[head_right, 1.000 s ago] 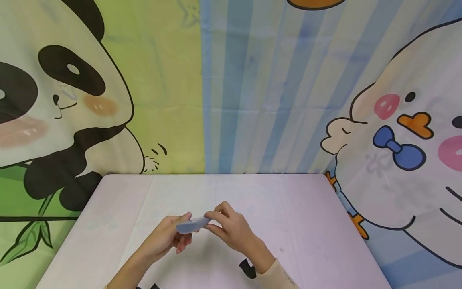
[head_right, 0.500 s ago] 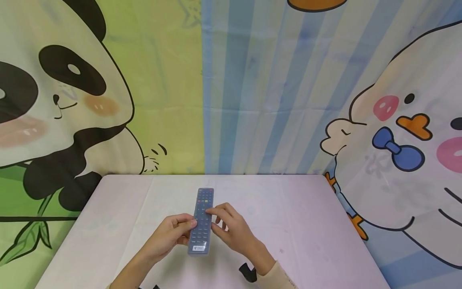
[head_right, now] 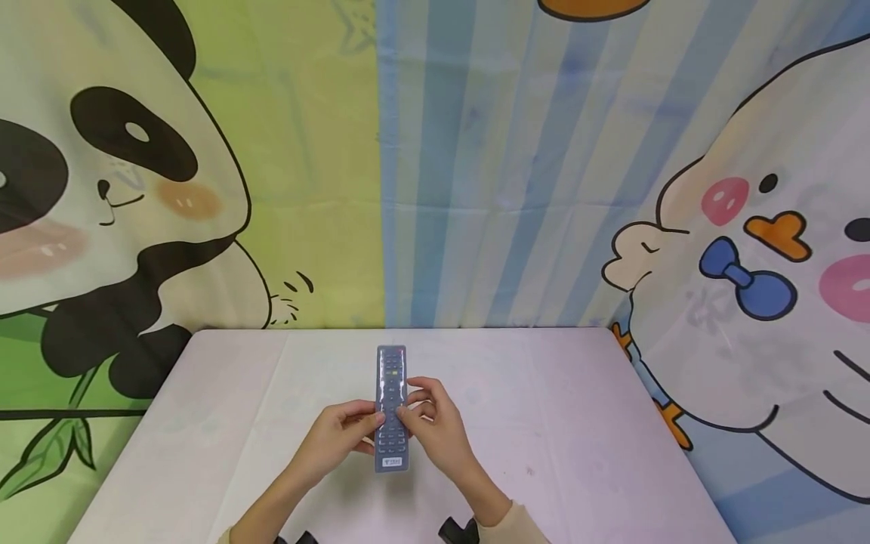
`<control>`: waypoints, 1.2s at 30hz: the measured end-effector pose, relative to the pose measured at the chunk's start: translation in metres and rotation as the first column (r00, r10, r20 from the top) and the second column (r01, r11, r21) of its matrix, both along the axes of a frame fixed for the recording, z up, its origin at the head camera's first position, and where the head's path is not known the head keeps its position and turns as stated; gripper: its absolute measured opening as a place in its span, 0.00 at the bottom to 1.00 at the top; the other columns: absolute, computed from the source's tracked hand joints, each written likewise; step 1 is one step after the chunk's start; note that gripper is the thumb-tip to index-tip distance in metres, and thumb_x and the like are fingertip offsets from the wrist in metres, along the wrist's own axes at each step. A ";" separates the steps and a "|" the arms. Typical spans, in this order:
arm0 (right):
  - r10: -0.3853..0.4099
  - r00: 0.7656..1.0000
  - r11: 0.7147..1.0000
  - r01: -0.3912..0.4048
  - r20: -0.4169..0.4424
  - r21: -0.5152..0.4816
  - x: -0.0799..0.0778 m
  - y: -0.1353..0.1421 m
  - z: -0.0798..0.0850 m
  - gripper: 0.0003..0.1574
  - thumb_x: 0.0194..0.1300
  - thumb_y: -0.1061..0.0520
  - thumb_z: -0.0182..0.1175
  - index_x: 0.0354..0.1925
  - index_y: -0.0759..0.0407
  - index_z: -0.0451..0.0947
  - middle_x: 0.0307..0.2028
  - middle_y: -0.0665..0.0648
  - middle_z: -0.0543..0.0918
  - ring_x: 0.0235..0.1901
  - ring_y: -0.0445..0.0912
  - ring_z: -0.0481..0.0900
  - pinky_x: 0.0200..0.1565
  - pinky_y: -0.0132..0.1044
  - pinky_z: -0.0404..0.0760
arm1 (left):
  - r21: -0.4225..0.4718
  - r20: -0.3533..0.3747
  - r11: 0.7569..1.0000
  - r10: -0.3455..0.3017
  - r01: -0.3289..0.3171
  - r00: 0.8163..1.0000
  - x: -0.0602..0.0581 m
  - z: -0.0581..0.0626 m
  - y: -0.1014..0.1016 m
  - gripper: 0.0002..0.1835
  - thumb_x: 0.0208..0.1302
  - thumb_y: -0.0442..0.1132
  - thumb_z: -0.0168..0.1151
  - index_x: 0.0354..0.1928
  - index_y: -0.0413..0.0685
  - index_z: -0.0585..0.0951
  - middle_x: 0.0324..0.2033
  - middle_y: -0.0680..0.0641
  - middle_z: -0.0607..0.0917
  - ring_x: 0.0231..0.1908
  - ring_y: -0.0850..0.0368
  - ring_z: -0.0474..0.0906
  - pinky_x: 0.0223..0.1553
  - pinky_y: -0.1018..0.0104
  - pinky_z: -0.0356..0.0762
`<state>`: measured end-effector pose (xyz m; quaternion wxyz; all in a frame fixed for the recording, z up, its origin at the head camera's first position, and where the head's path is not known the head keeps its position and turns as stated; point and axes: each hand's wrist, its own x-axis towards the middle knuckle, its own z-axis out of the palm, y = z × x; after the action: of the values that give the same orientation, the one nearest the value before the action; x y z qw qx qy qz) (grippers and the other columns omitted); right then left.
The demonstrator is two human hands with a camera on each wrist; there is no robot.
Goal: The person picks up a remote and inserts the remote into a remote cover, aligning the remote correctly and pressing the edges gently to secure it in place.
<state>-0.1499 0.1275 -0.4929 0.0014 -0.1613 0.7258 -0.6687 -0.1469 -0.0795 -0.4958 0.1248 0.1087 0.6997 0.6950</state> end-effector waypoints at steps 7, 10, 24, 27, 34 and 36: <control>-0.128 0.991 0.987 0.125 0.029 0.099 -0.010 -0.007 0.000 0.26 0.68 0.68 0.63 0.62 0.68 0.70 0.45 0.65 0.81 0.30 0.52 0.81 0.30 0.33 0.80 | -0.152 -0.110 0.979 0.120 -0.136 0.987 -0.016 -0.012 0.011 0.27 0.68 0.41 0.67 0.63 0.35 0.74 0.41 0.42 0.83 0.30 0.54 0.85 0.30 0.53 0.84; -0.147 0.988 0.975 0.138 0.037 0.172 -0.019 -0.008 -0.008 0.26 0.67 0.67 0.64 0.62 0.70 0.70 0.44 0.66 0.81 0.30 0.53 0.81 0.30 0.36 0.82 | -0.189 -0.119 0.970 0.135 -0.156 0.984 -0.025 -0.020 0.015 0.28 0.68 0.40 0.67 0.65 0.37 0.73 0.42 0.42 0.82 0.28 0.55 0.84 0.29 0.50 0.84; -0.119 0.988 0.923 0.072 0.103 0.378 -0.054 -0.002 -0.060 0.27 0.66 0.59 0.67 0.60 0.65 0.72 0.42 0.60 0.80 0.33 0.44 0.82 0.32 0.35 0.81 | -0.313 -0.044 0.945 0.082 -0.092 0.996 -0.055 -0.061 0.019 0.29 0.68 0.35 0.65 0.65 0.27 0.70 0.45 0.41 0.78 0.22 0.57 0.82 0.25 0.61 0.83; -0.118 0.987 0.916 0.067 0.106 0.396 -0.055 -0.001 -0.062 0.27 0.66 0.59 0.67 0.60 0.66 0.72 0.41 0.60 0.80 0.32 0.44 0.82 0.32 0.35 0.81 | -0.327 -0.039 0.942 0.064 -0.073 0.997 -0.058 -0.065 0.019 0.29 0.68 0.35 0.65 0.65 0.26 0.69 0.44 0.42 0.78 0.23 0.57 0.82 0.25 0.63 0.83; -0.125 0.984 0.904 0.061 0.126 0.422 -0.055 0.000 -0.067 0.28 0.65 0.61 0.67 0.59 0.69 0.70 0.41 0.61 0.80 0.30 0.43 0.82 0.31 0.35 0.82 | -0.352 -0.037 0.935 0.027 -0.039 0.999 -0.061 -0.070 0.020 0.28 0.69 0.35 0.64 0.65 0.25 0.69 0.42 0.44 0.78 0.22 0.58 0.82 0.24 0.64 0.82; -0.123 0.984 0.906 0.058 0.130 0.420 -0.055 0.000 -0.070 0.28 0.65 0.62 0.67 0.59 0.69 0.70 0.40 0.61 0.80 0.29 0.44 0.82 0.30 0.35 0.82 | -0.358 -0.037 0.933 0.023 -0.035 0.999 -0.061 -0.072 0.021 0.28 0.69 0.35 0.63 0.65 0.25 0.69 0.41 0.44 0.77 0.22 0.58 0.82 0.24 0.64 0.82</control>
<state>-0.2049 0.1275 -0.5624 0.0604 -0.0714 0.8555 -0.5093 -0.2076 -0.0587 -0.5681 0.1210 0.0849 0.8181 0.5558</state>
